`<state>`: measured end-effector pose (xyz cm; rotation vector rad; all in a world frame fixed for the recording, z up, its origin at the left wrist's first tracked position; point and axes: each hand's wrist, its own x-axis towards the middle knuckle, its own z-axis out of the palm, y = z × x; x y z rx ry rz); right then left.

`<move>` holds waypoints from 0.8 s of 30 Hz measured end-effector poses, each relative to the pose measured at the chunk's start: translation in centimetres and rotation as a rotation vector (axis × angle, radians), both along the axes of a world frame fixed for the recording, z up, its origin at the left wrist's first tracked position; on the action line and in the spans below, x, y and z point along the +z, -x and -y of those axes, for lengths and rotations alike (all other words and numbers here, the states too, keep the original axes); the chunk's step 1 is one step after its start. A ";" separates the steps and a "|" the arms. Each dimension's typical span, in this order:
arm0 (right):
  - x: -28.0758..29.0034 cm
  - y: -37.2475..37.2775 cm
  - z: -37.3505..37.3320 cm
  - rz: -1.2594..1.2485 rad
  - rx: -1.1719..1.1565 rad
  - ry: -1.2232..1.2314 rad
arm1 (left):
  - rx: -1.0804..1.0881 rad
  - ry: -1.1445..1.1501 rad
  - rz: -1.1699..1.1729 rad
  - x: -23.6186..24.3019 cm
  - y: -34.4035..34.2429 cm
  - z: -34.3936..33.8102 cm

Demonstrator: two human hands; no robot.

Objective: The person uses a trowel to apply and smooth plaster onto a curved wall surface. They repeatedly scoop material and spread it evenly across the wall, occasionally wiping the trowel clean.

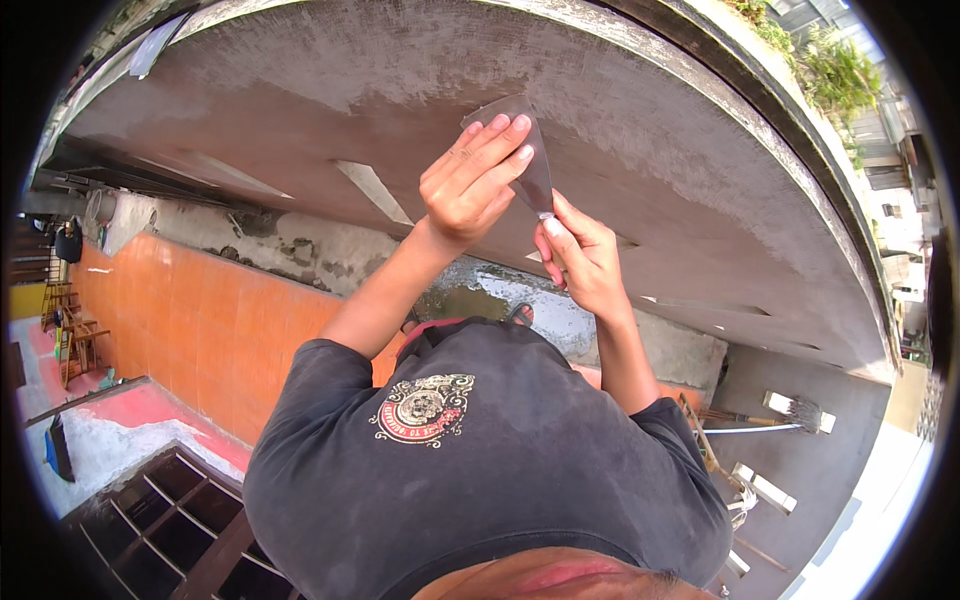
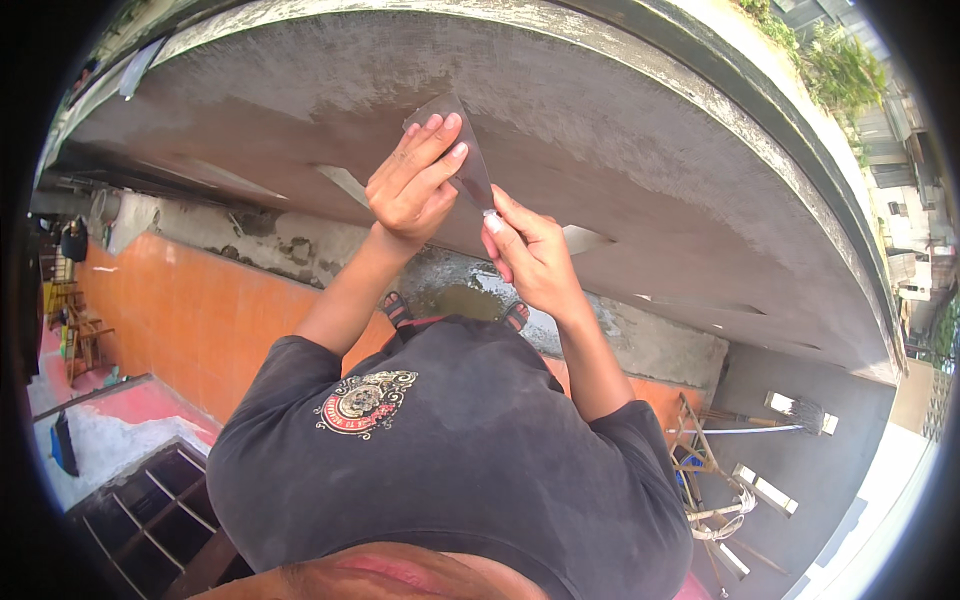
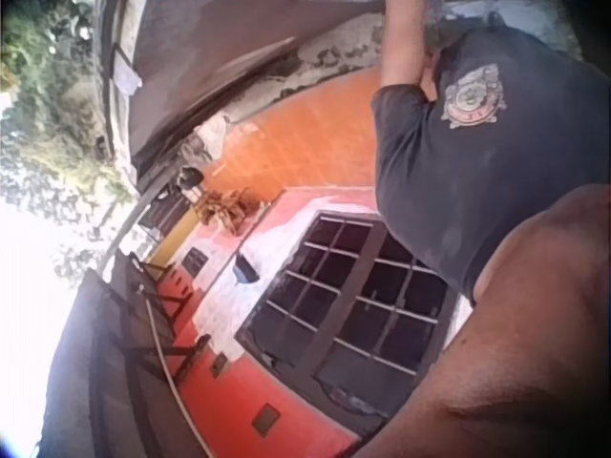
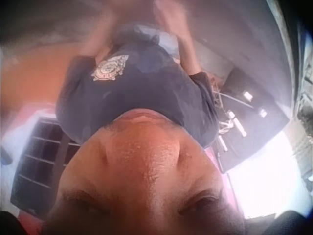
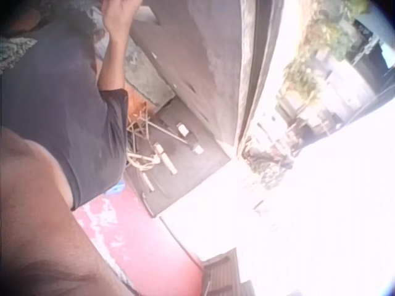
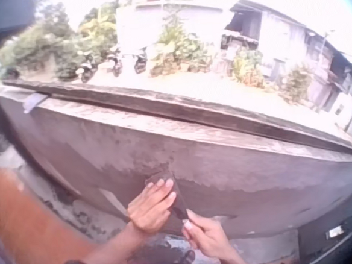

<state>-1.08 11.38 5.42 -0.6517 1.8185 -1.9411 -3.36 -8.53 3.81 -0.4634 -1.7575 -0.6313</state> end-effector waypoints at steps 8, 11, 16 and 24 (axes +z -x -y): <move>-0.6 -0.6 2.0 0.166 0.049 0.196 | -0.002 0.147 0.099 2.1 -1.1 2.3; -0.7 -0.4 2.4 0.193 0.075 0.227 | 0.023 0.140 0.034 2.8 -0.9 2.8; -0.9 -1.5 2.7 0.246 0.103 0.278 | -0.017 0.195 0.169 3.0 -2.0 2.7; -2.0 -2.6 2.8 0.253 0.031 0.334 | -0.023 0.204 0.168 2.2 -1.9 2.9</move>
